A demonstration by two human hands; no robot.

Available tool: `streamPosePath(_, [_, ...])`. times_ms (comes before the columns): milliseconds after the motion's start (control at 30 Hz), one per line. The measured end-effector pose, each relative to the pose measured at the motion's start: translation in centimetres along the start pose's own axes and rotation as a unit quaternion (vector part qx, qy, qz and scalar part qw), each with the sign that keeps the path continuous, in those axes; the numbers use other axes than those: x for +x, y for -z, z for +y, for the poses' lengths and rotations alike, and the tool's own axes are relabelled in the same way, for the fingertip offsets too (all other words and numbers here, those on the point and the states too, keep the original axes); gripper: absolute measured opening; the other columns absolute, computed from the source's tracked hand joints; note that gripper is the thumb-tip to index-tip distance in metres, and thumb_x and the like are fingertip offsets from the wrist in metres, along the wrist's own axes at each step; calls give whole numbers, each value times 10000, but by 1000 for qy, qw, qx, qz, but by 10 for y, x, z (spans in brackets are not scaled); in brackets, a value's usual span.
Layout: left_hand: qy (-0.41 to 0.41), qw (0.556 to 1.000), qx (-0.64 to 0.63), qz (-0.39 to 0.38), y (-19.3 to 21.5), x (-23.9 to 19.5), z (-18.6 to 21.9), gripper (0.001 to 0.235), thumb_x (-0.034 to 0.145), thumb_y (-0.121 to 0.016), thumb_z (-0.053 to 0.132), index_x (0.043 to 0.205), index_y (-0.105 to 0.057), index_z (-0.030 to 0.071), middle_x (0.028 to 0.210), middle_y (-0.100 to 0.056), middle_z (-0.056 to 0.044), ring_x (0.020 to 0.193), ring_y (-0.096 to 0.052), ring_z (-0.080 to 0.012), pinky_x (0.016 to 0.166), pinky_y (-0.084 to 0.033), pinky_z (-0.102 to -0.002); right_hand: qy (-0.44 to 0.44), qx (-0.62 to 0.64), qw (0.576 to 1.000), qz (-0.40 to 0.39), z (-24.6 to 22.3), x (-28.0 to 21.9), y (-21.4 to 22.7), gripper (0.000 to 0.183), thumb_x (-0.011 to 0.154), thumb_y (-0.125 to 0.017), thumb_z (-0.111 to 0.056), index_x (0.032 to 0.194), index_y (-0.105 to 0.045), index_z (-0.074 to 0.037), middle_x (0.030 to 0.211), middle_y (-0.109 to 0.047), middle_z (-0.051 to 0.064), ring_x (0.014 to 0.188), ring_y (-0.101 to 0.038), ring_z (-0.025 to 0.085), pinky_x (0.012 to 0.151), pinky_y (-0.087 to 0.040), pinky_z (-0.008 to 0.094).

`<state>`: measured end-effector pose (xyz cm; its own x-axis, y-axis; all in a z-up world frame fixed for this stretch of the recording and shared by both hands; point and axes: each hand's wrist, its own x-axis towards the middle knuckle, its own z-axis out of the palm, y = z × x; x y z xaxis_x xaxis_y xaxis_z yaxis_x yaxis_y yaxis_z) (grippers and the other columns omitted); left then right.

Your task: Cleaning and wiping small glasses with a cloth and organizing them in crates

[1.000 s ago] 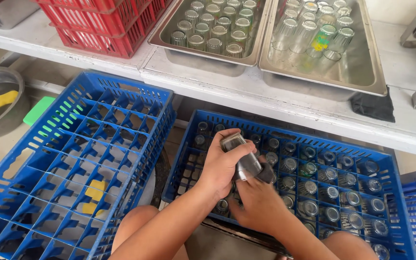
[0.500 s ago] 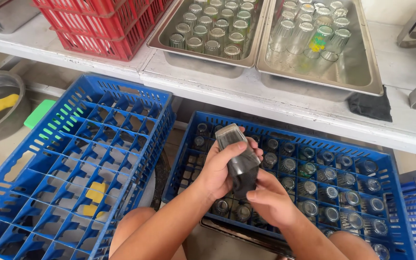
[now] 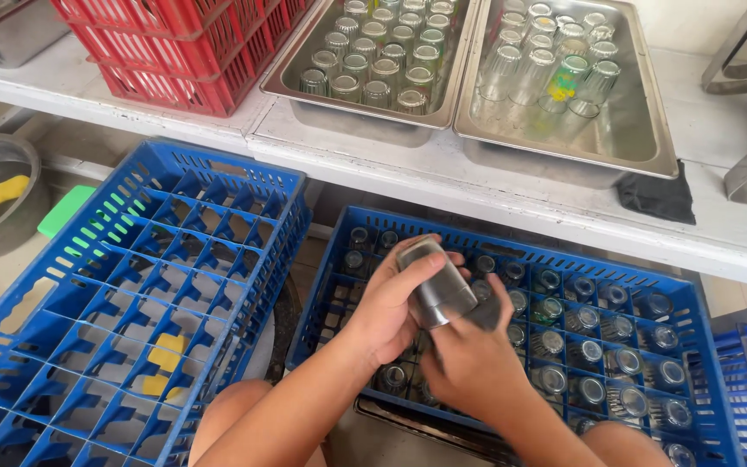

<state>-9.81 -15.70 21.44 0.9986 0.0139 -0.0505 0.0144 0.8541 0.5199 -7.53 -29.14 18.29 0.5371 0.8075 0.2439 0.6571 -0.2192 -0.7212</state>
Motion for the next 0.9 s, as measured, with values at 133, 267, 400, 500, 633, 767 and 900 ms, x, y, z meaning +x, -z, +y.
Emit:
streamPosePath(133, [0, 973, 51, 227, -5, 0, -1, 534, 630, -713, 66, 1121, -506, 103, 955, -587, -152, 811, -616, -270, 701, -534, -390, 116, -153, 981, 12, -3, 3, -5, 593, 714, -598, -99, 1250, -373, 17, 1288, -400, 189, 1291, -347, 334, 1029, -256, 570])
streamPosePath(267, [-65, 996, -31, -48, 20, 6, -8, 387, 759, -690, 51, 1099, -507, 87, 916, -619, -137, 903, -609, -289, 789, -519, -436, 11, 451, 892, 16, 34, -9, -4, 528, 747, -693, -267, 1160, -587, 45, 1050, -592, 124, 953, -508, 210, 804, -398, 335])
streamPosePath(400, [39, 984, 70, 157, -13, -4, -4, 496, 682, -674, 107, 1155, -527, 107, 1046, -628, -168, 905, -590, -278, 836, -493, -386, 137, -251, 954, 85, 11, 2, -3, 445, 698, -631, -177, 1073, -543, 46, 1099, -563, 222, 954, -551, 416, 1074, -107, 673])
streamPosePath(500, [11, 980, 44, 194, -7, -5, -5, 363, 756, -669, 109, 1043, -447, 84, 851, -642, -203, 783, -643, -340, 755, -544, -451, -2, -58, 997, -48, 28, -6, -13, 346, 718, -583, -132, 1041, -532, -19, 1034, -572, 174, 810, -565, 333, 647, -474, 431])
streamPosePath(633, [-54, 981, -4, 186, 4, 2, 17, 424, 826, -553, 359, 1179, -456, 146, 912, -580, -137, 822, -574, -275, 718, -498, -387, -24, 564, 825, 41, 11, -2, -3, 625, 746, -648, -10, 1329, -427, 32, 1153, -573, 181, 968, -567, 279, 805, -469, 383])
streamPosePath(767, [-90, 978, 9, 186, 14, 2, 26, 577, 814, -452, 578, 1238, -474, 188, 869, -614, -87, 770, -612, -215, 629, -480, -324, 207, 499, 811, 227, 57, -7, -8, 347, 906, -470, 1, 1246, -506, 61, 1393, -413, 273, 1332, -395, 402, 1117, -393, 546])
streamPosePath(900, [6, 974, 58, 220, -6, -6, 9, 557, 825, -405, 533, 1217, -498, 147, 1053, -539, -163, 919, -519, -280, 709, -478, -381, 104, 575, 777, 233, 9, 4, 18, 585, 878, -621, -203, 1330, -406, 99, 1293, -513, 255, 1222, -498, 383, 1037, -427, 485])
